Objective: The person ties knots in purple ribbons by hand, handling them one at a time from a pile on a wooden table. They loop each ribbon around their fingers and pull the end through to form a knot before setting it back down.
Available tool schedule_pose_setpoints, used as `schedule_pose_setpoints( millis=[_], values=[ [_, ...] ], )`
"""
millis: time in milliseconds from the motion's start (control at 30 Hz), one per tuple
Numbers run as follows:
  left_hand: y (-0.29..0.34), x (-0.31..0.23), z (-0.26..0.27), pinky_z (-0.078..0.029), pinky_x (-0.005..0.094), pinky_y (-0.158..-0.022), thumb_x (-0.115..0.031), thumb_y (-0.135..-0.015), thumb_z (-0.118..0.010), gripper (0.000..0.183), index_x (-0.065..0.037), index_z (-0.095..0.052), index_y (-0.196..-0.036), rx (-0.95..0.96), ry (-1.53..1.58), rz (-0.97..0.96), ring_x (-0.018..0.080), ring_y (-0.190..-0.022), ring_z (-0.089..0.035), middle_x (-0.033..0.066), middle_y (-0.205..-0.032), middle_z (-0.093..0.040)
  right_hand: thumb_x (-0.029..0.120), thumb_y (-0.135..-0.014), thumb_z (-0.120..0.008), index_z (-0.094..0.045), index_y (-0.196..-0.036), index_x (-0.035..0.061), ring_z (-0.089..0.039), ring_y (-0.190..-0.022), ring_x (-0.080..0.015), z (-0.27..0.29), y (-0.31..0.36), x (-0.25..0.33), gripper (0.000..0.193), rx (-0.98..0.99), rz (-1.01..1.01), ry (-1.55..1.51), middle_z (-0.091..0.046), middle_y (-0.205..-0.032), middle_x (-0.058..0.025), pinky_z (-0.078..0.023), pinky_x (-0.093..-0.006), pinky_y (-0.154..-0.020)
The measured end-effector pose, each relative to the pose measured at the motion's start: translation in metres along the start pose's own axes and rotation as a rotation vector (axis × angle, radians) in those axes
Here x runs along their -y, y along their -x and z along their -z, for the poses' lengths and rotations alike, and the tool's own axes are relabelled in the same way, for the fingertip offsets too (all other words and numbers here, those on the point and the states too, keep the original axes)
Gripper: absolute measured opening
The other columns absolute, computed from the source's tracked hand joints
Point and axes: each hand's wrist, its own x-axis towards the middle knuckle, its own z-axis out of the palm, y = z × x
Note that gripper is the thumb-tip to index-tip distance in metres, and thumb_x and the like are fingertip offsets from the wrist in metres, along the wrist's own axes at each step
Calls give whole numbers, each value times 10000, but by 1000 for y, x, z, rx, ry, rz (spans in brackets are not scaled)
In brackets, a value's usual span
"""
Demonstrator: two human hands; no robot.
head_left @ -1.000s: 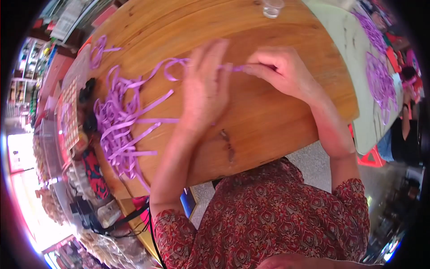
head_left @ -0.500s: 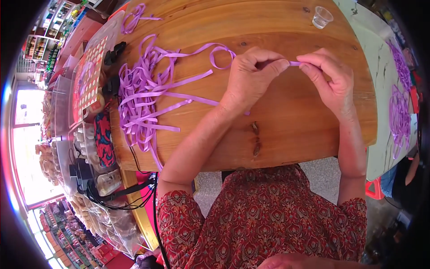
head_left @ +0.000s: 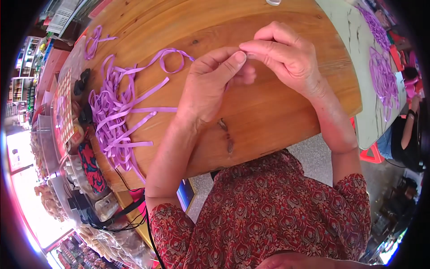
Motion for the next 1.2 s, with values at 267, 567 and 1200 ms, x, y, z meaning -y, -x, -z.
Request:
schedule_pose_setpoints(
  millis=[267, 567, 1200],
  values=[
    [-3, 0, 8, -446, 209, -727, -66, -841, -651, 115, -3, -672, -935, -169, -225, -196, 73, -795, -566, 23, -851, -659, 50, -769, -683, -688, -967, 76, -595, -741, -151, 17, -6, -2, 200, -27, -206, -183, -607, -815, -42, -470, -247, -624],
    [-2, 5, 3, -366, 178, -607, -62, -828, -667, 93, -22, -688, -910, -207, -461, -291, 23, -674, -459, -50, -734, -567, 66, -772, -680, -687, -974, 76, -600, -753, -169, 10, -3, -4, 202, 0, -145, -130, -618, -822, -47, -478, -262, -642],
    [-5, -7, 11, -379, 163, -598, -61, -827, -665, 92, -1, -675, -896, -258, -589, -269, 18, -669, -479, -56, -725, -574, 95, -768, -656, -643, -850, 54, -555, -724, -261, 9, 3, -6, 92, 55, -130, 148, -564, -745, -70, -453, -371, -647]
  ],
)
